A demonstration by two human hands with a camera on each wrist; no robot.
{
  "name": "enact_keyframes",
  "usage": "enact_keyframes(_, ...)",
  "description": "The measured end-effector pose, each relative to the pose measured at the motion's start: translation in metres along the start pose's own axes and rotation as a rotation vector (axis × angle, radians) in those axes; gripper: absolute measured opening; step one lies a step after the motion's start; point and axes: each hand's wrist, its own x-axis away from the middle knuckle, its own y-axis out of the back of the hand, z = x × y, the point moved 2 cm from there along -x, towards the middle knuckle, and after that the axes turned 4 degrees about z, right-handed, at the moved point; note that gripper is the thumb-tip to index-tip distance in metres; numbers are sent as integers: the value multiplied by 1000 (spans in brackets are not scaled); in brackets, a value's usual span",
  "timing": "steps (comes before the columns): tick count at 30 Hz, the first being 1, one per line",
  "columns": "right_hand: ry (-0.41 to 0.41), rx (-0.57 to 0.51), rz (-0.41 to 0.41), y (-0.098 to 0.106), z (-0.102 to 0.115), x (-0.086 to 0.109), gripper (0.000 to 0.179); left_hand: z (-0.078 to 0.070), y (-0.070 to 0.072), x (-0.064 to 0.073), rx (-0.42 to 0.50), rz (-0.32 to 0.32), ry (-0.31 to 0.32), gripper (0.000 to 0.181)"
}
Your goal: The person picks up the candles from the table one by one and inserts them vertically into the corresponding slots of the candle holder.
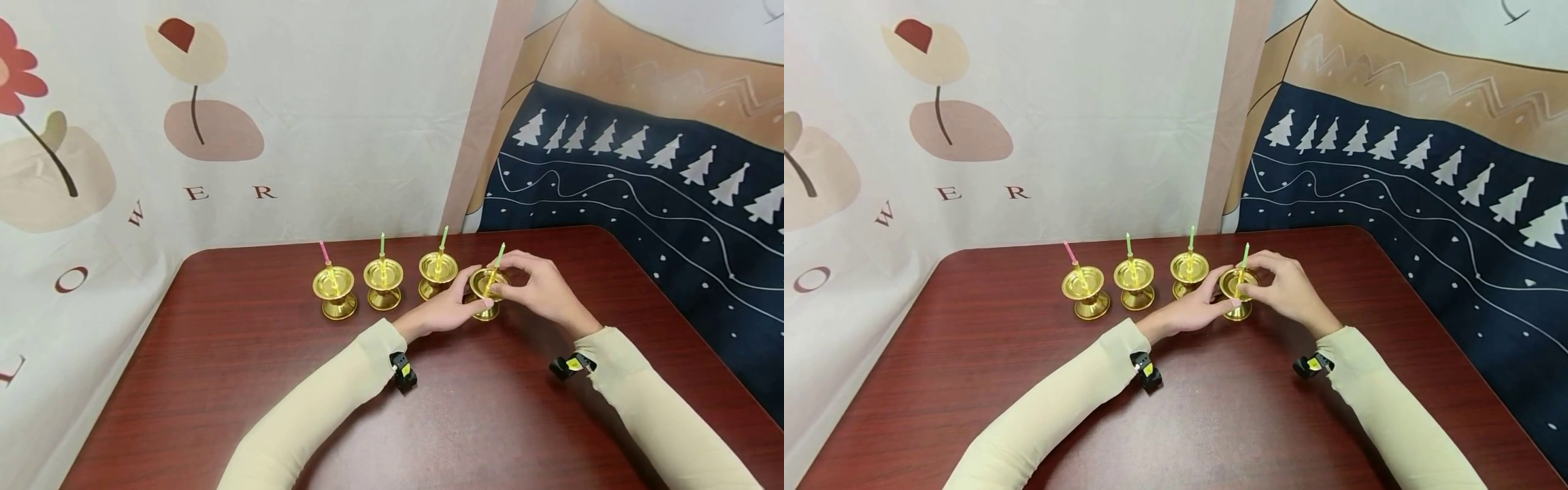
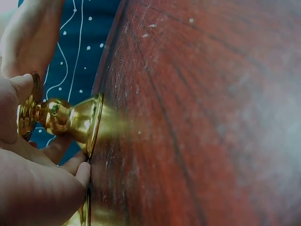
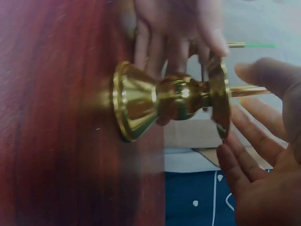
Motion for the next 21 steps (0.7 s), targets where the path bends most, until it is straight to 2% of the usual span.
enact_keyframes(3,7,24,50,-4,-5,2,48,5,-2,-1,-19,-4,-6,85)
enact_keyframes(7,-17,21,90,-7,-9,3,58,13,-6,-4,-97,-11,19,91)
enact_keyframes(10,-21,20,98,-8,-10,2,61,16,-7,-5,-160,-17,25,89)
enact_keyframes(15,-12,22,85,-7,-13,-1,61,14,-7,1,-183,-19,5,83)
enact_keyframes(17,-18,28,77,-7,-15,-2,61,0,-6,14,-190,-11,28,88)
enact_keyframes(21,-49,46,64,-5,-17,-4,60,-35,-2,51,-240,29,87,91)
